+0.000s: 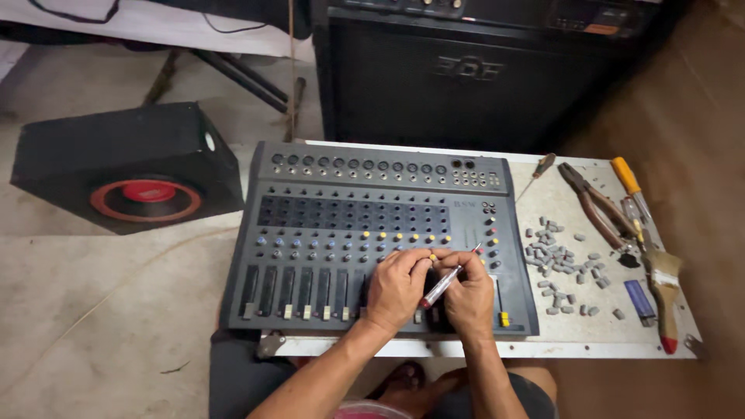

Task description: The person sits at a workbench with an audio mixer and uses a screwdriver to remove and reinstall the mixer's rotary knobs, working on one knob at a time and setting removed knobs on the table among a pile of loose knobs.

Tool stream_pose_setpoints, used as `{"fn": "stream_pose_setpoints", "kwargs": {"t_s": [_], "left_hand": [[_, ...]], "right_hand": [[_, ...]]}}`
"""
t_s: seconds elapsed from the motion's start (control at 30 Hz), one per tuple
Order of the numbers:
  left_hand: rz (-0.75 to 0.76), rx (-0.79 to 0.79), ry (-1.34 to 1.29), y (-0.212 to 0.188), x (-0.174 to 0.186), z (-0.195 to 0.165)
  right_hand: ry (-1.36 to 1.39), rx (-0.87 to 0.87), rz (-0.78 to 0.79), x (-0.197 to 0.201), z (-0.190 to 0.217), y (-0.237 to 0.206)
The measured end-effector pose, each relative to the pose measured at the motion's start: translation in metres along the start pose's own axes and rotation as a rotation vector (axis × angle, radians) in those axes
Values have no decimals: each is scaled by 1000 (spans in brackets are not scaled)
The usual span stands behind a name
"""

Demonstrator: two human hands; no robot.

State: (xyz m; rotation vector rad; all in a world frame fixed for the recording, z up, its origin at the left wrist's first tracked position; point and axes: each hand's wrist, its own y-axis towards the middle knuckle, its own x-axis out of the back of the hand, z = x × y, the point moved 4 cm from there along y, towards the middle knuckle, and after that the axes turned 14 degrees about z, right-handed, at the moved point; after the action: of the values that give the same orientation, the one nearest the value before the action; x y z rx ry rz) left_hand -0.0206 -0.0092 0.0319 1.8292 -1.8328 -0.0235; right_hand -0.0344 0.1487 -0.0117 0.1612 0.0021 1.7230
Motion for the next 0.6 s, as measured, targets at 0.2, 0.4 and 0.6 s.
{"fn": "stream_pose_setpoints", "kwargs": {"t_s": [0.2,0.4,0.6], "left_hand": [[-33,33,-37,-5,35,1],[-51,81,-3,-10,66,9],[-59,162,-93,-18,89,23]], "right_hand": [[45,-57,22,-36,5,5],[-8,31,61,-68,14,11],[-81,59,70,-96,22,11]]}}
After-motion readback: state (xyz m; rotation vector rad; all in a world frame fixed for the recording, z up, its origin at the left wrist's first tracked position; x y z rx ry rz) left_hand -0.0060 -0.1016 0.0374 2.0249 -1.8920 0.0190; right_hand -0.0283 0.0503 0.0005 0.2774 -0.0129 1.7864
